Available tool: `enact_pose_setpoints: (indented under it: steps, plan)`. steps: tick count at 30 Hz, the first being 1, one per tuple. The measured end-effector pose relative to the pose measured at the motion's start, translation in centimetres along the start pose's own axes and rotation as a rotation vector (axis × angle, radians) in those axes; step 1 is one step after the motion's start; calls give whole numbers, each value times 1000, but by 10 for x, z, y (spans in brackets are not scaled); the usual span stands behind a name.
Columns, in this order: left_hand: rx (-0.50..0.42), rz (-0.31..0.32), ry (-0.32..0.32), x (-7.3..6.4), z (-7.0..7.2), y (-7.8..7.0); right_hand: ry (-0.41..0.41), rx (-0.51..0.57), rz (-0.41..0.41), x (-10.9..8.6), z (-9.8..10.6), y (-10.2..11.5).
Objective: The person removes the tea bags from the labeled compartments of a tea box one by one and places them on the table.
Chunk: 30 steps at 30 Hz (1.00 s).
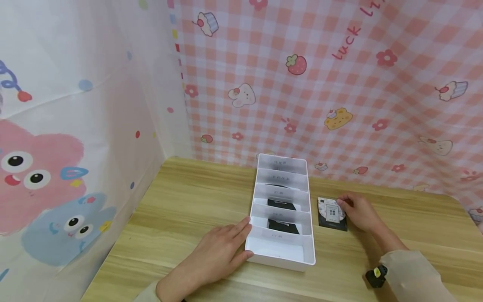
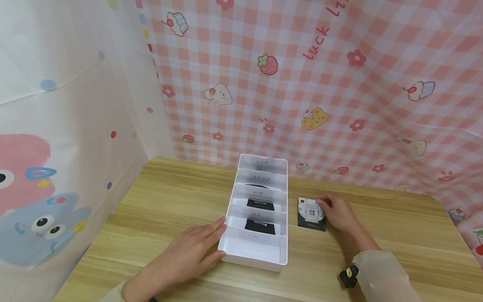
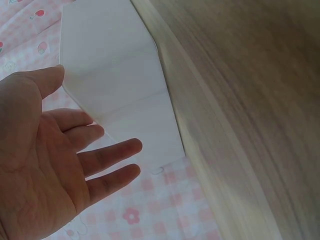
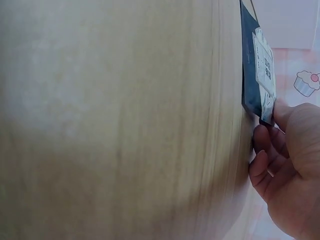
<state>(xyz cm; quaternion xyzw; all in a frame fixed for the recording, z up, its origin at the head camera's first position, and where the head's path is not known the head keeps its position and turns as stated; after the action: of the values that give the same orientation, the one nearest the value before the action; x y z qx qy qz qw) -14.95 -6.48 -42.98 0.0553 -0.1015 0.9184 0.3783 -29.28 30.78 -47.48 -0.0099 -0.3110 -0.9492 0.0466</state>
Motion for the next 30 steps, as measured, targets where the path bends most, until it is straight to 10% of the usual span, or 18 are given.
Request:
enact_pose_setpoints:
  steps: [30]
  plan:
    - [2, 8, 1, -1, 0, -1, -97, 6, 78, -19, 38, 14]
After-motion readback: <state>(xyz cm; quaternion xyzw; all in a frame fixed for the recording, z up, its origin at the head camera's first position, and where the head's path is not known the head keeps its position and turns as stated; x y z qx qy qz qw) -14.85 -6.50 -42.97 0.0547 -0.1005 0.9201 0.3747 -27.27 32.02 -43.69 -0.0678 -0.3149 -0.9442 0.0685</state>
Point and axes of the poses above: each hand's wrist, its own x-axis towards the middle knuckle, its own z-axis out of the back of the hand, y = z × x, the point moved 8 cm from there along x, towards the middle knuckle, and after that the axes turned 5 degrees about -z, right-handed, at the moved point
